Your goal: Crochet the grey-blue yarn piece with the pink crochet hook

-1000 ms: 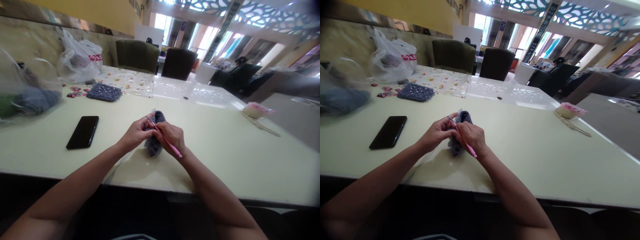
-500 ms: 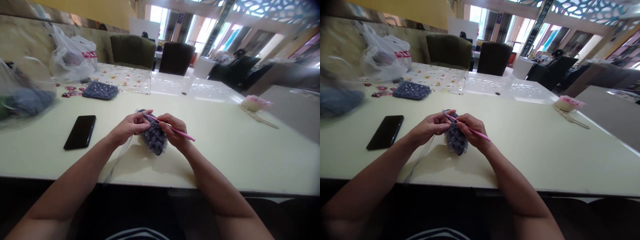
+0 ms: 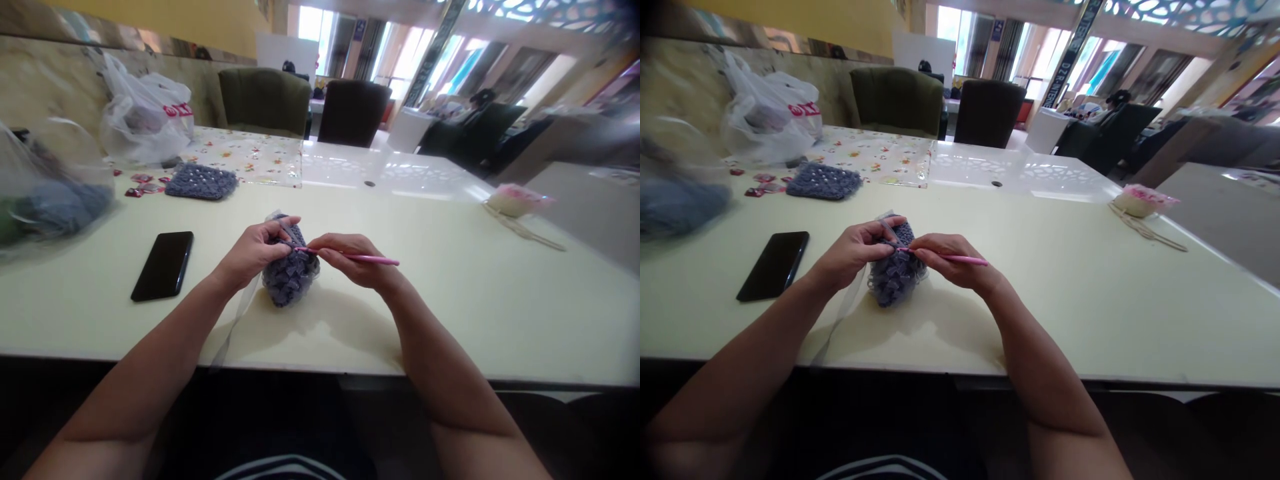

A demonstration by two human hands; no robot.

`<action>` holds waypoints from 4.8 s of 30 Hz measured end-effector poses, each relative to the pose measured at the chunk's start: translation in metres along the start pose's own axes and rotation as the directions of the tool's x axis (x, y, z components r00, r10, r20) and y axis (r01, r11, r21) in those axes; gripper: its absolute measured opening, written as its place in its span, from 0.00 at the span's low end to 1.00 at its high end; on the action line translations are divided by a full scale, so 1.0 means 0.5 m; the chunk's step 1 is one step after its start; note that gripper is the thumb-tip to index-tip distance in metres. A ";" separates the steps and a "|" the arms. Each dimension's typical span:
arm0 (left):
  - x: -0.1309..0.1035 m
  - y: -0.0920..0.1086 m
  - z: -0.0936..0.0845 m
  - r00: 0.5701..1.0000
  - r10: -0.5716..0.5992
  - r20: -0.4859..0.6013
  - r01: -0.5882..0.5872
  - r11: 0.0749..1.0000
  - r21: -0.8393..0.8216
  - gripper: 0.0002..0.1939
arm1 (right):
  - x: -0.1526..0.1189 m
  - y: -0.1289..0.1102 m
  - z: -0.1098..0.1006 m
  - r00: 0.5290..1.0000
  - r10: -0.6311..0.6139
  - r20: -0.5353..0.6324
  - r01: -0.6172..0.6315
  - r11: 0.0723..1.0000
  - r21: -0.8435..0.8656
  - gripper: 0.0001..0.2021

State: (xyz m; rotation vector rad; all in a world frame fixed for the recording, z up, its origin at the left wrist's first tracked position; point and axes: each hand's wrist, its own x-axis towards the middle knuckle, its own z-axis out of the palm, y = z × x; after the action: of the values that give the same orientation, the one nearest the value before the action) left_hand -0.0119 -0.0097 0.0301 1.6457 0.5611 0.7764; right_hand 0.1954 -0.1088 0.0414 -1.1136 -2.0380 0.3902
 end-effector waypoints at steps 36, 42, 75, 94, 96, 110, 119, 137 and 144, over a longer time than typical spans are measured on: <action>-0.005 -0.019 0.020 0.960 0.249 -0.127 -0.151 0.843 0.516 0.22 | 0.002 0.020 0.056 0.998 -0.048 -0.042 0.024 0.893 -0.449 0.14; -0.013 -0.019 0.036 0.945 0.308 -0.110 -0.204 0.818 0.538 0.29 | 0.003 0.013 0.074 0.996 -0.064 -0.067 0.011 0.800 -0.600 0.15; 0.005 -0.005 -0.008 0.985 -0.163 0.055 0.172 0.950 -0.262 0.24 | -0.002 0.007 0.045 0.966 -0.093 -0.240 0.108 0.993 0.052 0.10; 0.007 -0.015 0.001 0.965 0.248 0.091 -0.264 0.893 0.365 0.19 | 0.009 0.010 0.051 0.873 0.310 -0.375 -0.138 0.897 0.421 0.18; 0.009 -0.015 -0.002 0.969 0.245 0.041 -0.243 0.900 0.362 0.22 | 0.010 0.012 0.053 0.854 0.323 -0.407 -0.130 0.891 0.434 0.18; -0.010 -0.013 0.055 0.995 -0.077 -0.059 0.040 0.882 -0.469 0.52 | -0.001 0.002 0.087 0.914 -0.191 -0.358 -0.007 0.875 -0.483 0.12; -0.013 -0.014 0.073 0.986 -0.155 -0.058 0.108 0.866 -0.488 0.38 | 0.002 -0.007 0.116 0.846 -0.401 -0.352 -0.106 0.520 -0.848 0.13; -0.014 -0.001 0.030 0.984 -0.062 0.167 0.124 0.913 -0.389 0.51 | -0.001 -0.003 0.082 0.918 -0.286 -0.276 0.118 0.859 -0.499 0.12; -0.017 -0.007 0.064 0.980 -0.192 0.057 0.191 0.814 -0.548 0.38 | -0.002 -0.017 0.113 0.843 -0.406 -0.353 -0.091 0.539 -0.837 0.13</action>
State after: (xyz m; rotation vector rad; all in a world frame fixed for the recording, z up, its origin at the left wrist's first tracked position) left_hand 0.0065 -0.0359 0.0216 1.0326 0.4391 0.7052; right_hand 0.1487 -0.1092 0.0085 -1.3291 -1.7715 -1.0398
